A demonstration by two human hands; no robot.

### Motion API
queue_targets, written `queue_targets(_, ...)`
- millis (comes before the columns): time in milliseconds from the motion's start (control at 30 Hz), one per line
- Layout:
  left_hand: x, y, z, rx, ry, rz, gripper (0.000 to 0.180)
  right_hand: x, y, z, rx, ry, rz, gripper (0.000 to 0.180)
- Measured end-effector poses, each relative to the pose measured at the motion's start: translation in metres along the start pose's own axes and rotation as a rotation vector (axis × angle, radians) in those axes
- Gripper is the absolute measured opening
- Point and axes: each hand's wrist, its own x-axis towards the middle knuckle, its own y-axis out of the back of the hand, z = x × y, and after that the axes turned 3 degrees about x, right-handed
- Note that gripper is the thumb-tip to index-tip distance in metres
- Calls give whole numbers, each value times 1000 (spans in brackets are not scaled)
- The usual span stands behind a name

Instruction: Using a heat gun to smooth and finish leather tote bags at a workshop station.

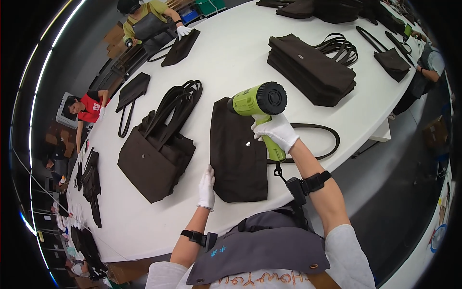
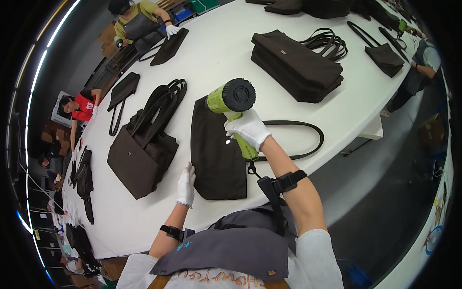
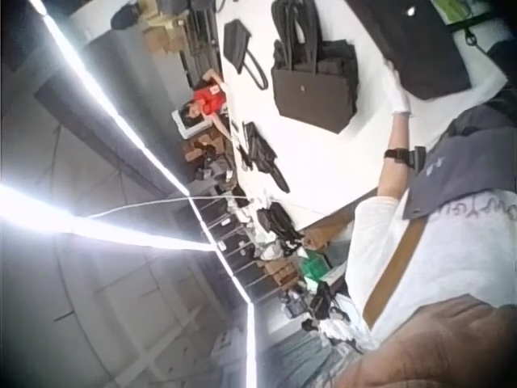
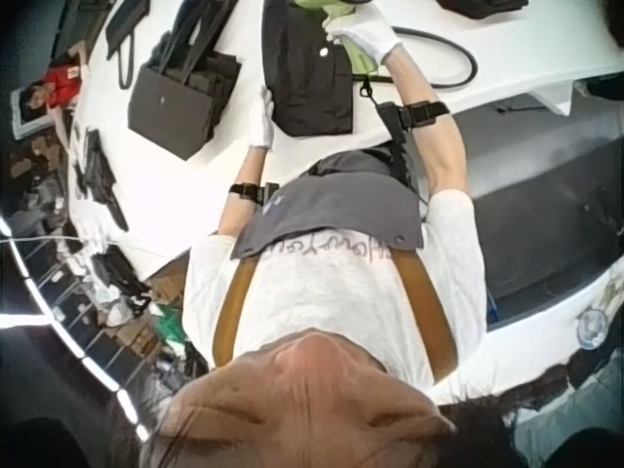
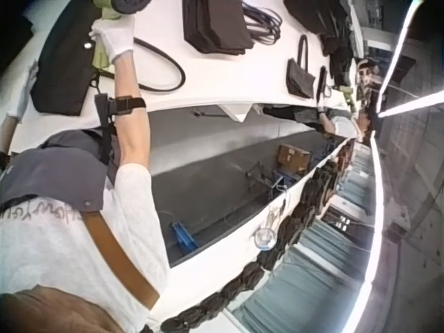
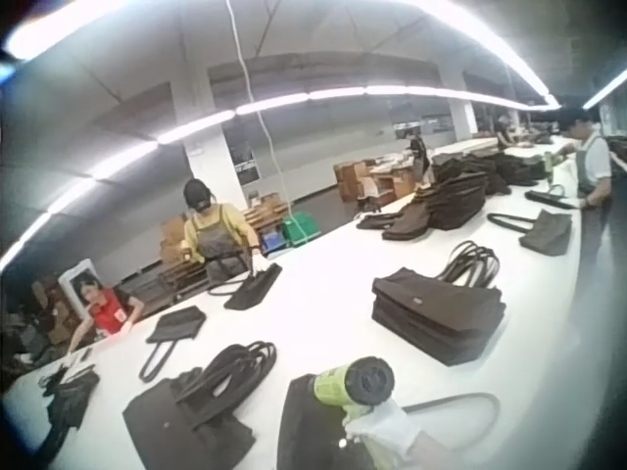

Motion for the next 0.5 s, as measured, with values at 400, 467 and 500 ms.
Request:
queue_targets(400,2,14,28,-183,202,257,61,-157,54,-9,-204,-262,-350,41)
queue_targets(467,4,-9,52,191,94,353,41,-170,68,-7,-225,-159,-136,43)
queue_targets(500,5,-23,59,193,92,347,41,-175,75,-4,-217,-132,-43,43)
